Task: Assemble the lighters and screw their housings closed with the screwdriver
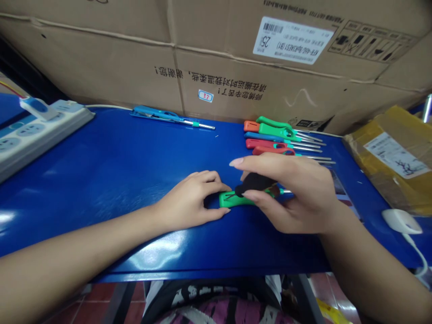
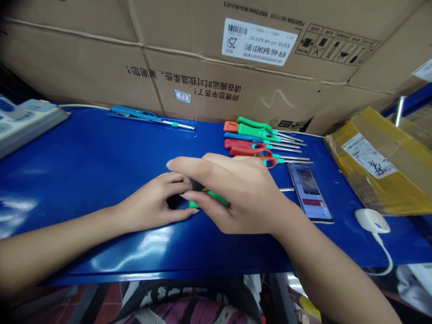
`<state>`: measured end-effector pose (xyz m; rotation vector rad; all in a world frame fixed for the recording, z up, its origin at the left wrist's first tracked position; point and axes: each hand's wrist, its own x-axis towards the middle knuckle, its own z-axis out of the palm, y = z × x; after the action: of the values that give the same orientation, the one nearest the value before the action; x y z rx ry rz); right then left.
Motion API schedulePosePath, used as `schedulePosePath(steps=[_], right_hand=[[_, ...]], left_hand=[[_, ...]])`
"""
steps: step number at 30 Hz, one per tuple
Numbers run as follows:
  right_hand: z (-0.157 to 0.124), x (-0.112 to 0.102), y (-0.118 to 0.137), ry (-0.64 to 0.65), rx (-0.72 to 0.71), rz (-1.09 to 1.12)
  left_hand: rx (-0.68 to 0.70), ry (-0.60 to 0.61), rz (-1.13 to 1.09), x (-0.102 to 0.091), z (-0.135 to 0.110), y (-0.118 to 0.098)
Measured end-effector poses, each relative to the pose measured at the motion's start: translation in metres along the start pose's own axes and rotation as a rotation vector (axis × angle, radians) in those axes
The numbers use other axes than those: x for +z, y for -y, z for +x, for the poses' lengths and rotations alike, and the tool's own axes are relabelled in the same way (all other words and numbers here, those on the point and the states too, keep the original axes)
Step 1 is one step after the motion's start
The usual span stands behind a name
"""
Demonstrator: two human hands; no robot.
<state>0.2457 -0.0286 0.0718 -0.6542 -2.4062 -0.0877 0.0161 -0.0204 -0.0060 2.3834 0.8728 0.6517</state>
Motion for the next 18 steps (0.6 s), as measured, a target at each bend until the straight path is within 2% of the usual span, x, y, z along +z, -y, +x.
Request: schedulePosePath(steps=[4, 12, 18], right_hand=[[0.0008, 0.0027, 0.0, -0.035, 0.001, -0.174], [0.0018, 0.0043, 0.0017, -0.028, 0.017, -0.14], [0.0003, 0.0103, 0.0053, -0.125, 0.041, -0.039]], left_hand=[[0.004, -0.012, -0.002, 0.001, -0.0003, 0.0007], [0.001, -0.018, -0.011, 0.0031, -0.0015, 0.0033], [-0.009, -0.012, 0.007, 0.0015, -0.0004, 0.0008]])
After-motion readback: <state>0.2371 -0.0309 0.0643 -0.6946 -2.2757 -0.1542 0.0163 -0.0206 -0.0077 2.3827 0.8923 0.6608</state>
